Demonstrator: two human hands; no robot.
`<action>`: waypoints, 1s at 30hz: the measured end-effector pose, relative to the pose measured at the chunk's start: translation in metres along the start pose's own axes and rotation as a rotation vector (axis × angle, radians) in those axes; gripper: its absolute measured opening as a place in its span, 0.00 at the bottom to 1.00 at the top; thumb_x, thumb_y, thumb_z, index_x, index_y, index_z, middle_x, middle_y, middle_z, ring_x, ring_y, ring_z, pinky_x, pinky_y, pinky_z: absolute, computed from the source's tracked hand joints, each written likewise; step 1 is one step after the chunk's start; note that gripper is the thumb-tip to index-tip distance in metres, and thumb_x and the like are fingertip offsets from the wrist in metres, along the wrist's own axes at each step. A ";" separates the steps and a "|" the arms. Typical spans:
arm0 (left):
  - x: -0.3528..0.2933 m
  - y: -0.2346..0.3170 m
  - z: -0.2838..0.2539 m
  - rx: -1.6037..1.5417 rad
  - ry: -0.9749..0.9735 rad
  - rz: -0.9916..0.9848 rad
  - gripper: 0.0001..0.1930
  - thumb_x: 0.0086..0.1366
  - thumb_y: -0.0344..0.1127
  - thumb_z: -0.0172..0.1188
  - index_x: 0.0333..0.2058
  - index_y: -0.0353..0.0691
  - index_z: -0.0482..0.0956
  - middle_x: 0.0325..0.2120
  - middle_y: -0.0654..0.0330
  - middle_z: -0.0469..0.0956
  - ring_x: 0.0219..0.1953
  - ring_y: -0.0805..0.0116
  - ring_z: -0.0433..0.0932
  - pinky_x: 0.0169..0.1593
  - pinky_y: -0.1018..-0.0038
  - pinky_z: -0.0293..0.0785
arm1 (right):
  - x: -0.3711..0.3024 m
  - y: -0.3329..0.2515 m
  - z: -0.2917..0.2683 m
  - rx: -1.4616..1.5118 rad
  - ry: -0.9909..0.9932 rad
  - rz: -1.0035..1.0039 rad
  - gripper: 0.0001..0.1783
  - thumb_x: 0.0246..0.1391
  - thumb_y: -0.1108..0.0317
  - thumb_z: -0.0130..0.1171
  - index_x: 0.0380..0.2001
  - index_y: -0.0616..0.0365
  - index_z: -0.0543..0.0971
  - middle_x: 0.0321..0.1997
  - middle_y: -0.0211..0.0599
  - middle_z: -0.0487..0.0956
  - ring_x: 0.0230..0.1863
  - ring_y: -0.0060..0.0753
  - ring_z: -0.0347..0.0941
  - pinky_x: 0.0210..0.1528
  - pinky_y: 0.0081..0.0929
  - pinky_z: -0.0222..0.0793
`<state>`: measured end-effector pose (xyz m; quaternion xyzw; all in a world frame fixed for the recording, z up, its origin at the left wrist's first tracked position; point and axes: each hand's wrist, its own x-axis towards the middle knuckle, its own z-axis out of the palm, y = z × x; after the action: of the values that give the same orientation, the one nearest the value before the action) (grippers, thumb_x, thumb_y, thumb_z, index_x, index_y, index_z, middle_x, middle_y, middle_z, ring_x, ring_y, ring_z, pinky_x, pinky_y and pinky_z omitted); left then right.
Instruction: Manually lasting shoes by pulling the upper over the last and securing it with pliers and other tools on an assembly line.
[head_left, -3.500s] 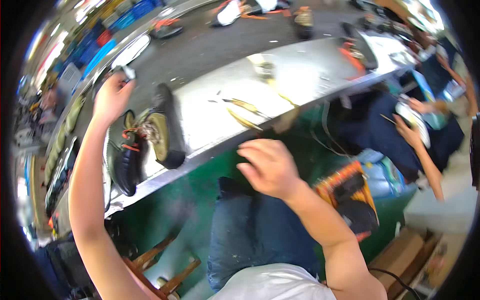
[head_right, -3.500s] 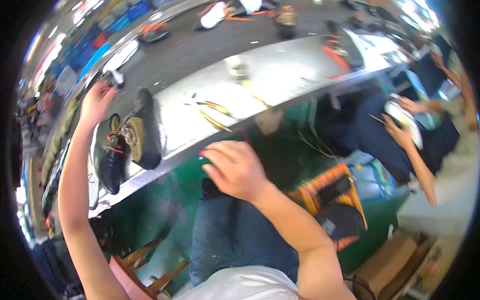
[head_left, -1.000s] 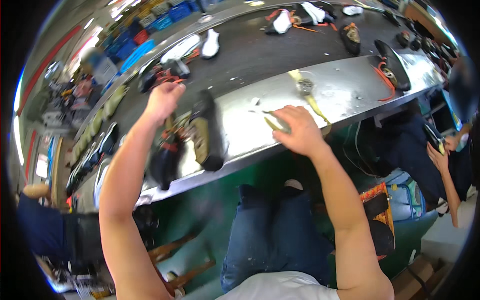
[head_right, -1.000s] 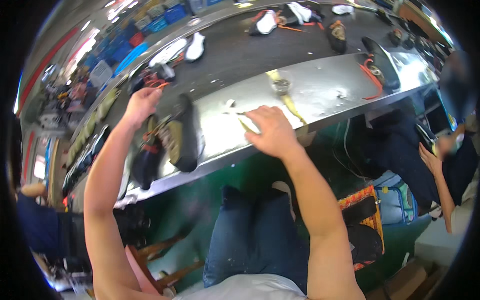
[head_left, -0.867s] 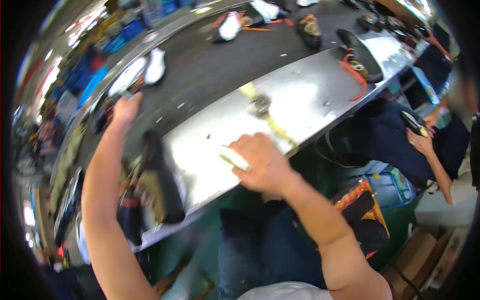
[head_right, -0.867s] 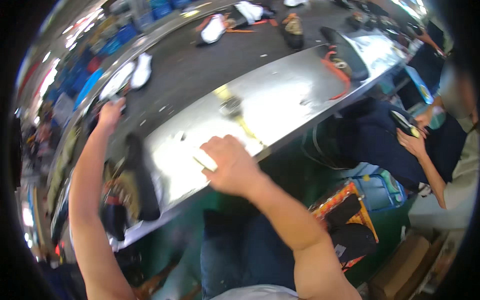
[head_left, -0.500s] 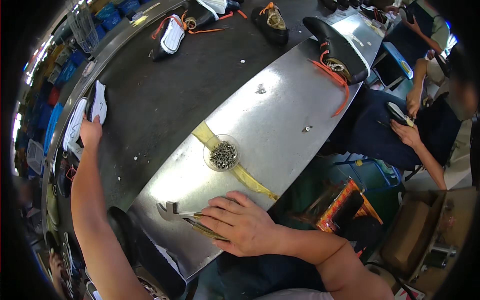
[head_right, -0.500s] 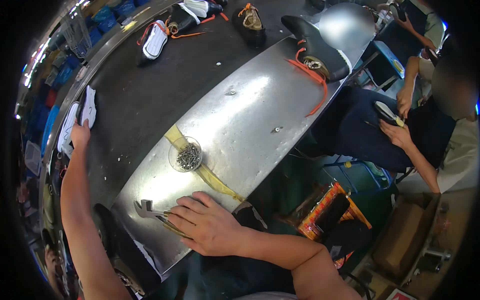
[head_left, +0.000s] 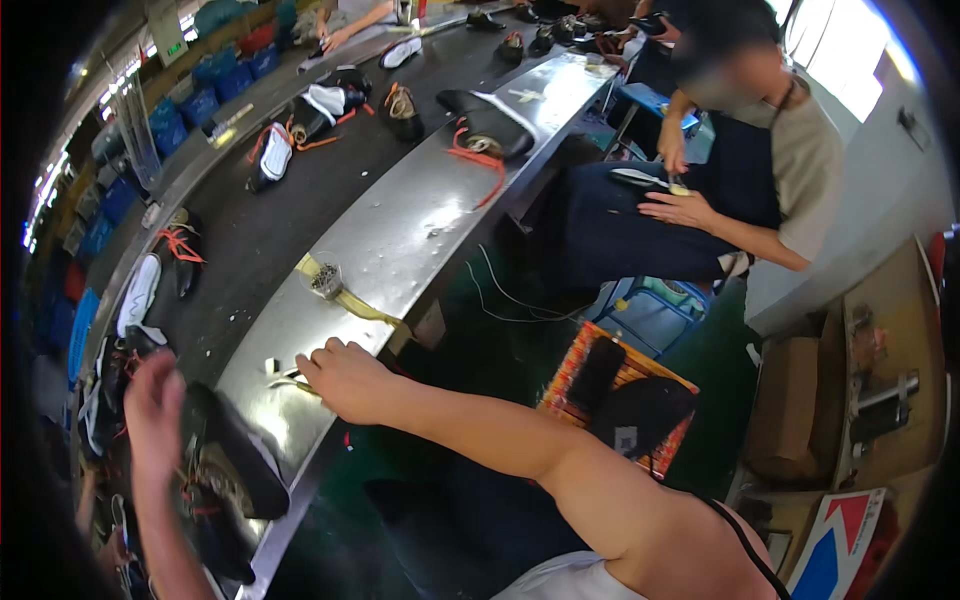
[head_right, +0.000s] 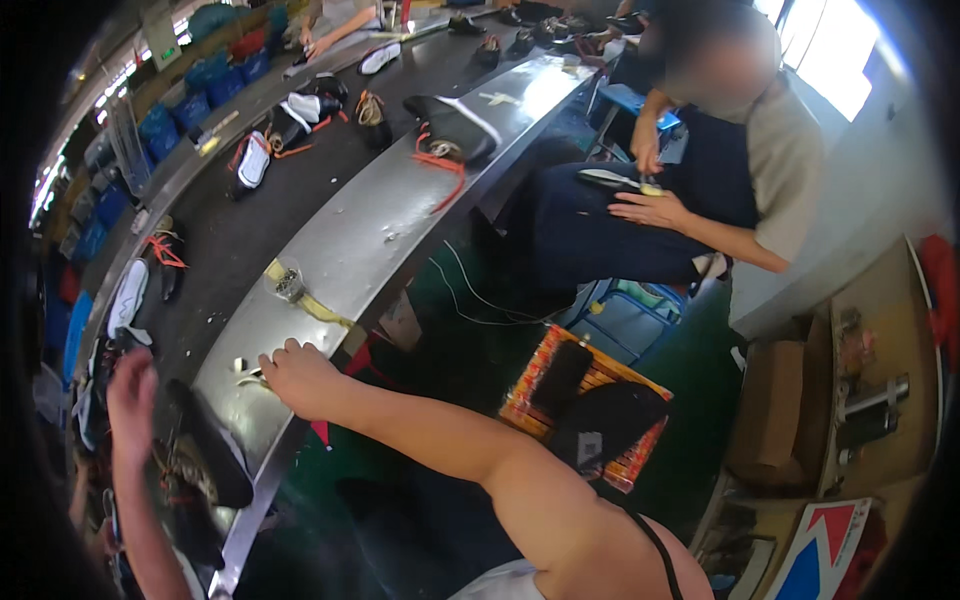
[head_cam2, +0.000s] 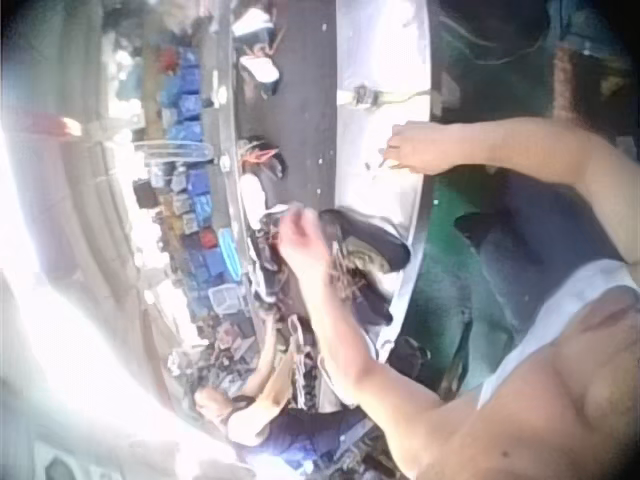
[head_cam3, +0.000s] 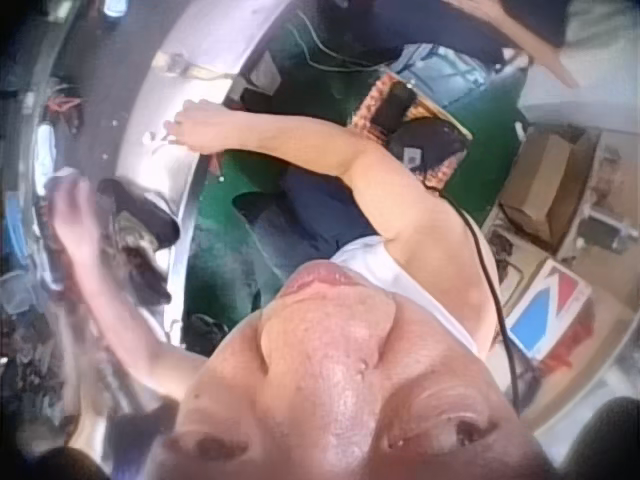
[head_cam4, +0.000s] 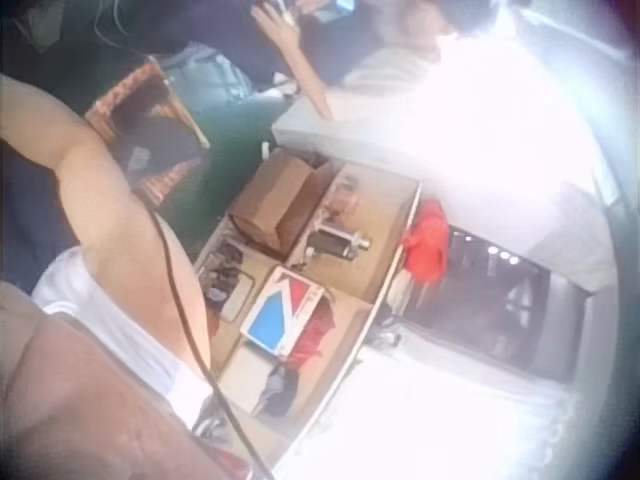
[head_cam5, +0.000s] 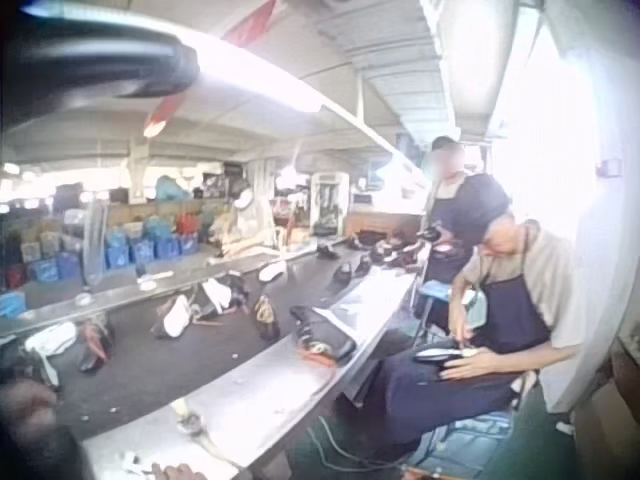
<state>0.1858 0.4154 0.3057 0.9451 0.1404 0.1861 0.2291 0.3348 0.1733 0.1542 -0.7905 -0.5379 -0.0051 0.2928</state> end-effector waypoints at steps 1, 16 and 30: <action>-0.054 0.057 -0.001 -0.077 -0.020 -0.001 0.15 0.67 0.32 0.55 0.50 0.31 0.75 0.45 0.53 0.79 0.48 0.65 0.77 0.54 0.69 0.71 | -0.003 -0.002 0.003 -0.001 -0.046 0.069 0.28 0.40 0.67 0.66 0.47 0.65 0.74 0.44 0.47 0.76 0.47 0.50 0.72 0.49 0.43 0.69; -0.526 0.107 0.198 0.201 -0.153 -0.786 0.32 0.73 0.55 0.41 0.36 0.24 0.78 0.33 0.34 0.79 0.40 0.31 0.77 0.47 0.49 0.72 | -0.361 -0.027 0.022 0.176 -0.263 0.416 0.19 0.46 0.62 0.61 0.39 0.62 0.73 0.41 0.51 0.79 0.44 0.54 0.77 0.45 0.45 0.73; -0.562 0.182 0.112 0.048 -0.587 -0.617 0.17 0.64 0.45 0.59 0.37 0.35 0.83 0.33 0.38 0.80 0.38 0.37 0.80 0.44 0.52 0.74 | -0.374 -0.018 -0.096 0.041 -0.489 0.392 0.23 0.38 0.59 0.64 0.39 0.60 0.79 0.37 0.49 0.82 0.43 0.52 0.79 0.43 0.46 0.74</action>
<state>-0.2357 0.0199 0.1404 0.8768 0.3496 -0.1714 0.2820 0.1910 -0.1846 0.1215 -0.8509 -0.4298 0.2526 0.1659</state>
